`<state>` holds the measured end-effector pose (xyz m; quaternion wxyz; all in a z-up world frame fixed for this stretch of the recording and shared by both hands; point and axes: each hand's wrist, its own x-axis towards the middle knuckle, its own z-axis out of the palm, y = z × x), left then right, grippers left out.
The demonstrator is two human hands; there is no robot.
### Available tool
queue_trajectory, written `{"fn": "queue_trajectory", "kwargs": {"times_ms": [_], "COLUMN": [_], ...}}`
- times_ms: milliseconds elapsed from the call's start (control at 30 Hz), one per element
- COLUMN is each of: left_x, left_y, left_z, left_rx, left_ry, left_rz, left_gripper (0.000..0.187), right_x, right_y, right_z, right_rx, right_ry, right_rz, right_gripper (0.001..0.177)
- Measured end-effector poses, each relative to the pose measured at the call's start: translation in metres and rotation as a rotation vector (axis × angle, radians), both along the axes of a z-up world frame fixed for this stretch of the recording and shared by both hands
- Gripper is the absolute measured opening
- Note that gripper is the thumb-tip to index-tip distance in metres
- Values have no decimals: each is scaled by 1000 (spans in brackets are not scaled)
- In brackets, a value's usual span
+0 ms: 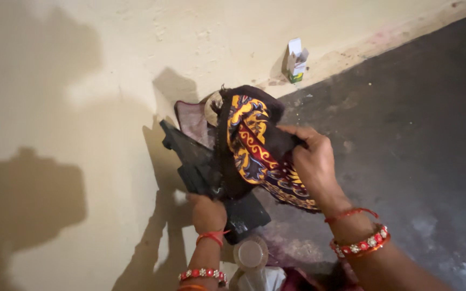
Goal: The person unfolds a black folding table, extending its legs and securing the tabletop. They then place a patterned cloth on the table surface and smooth it out.
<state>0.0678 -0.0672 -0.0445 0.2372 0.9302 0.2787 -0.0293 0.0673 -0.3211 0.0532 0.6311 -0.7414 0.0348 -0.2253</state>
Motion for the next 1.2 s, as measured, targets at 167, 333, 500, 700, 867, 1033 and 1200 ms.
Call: {"fn": "queue_trajectory", "kwargs": {"times_ms": [167,333,500,700,867,1033,1200], "left_x": [-9,-4,14,10,-5,-1,11], "left_y": [-16,-28,-36,-91,-159,-225,-285], "left_z": [22,23,29,77,102,112,119], "left_rx": [-46,5,40,32,34,-17,-109], "left_ry": [-22,-184,-400,-120,-124,-106,-197], "left_rz": [46,24,-141,-164,-282,-284,-342], "left_gripper": [88,78,72,71,69,75,73], "right_x": [-6,-6,-4,0,-17,-30,-46], "right_y": [-26,-56,-83,-117,-179,-241,-301], "right_z": [9,26,35,38,53,70,72], "right_rx": [100,32,49,18,190,154,13], "right_ry": [111,169,144,89,173,107,164], "right_rz": [33,19,49,15,-14,-102,-247], "right_gripper": [58,57,53,57,52,50,54]}}
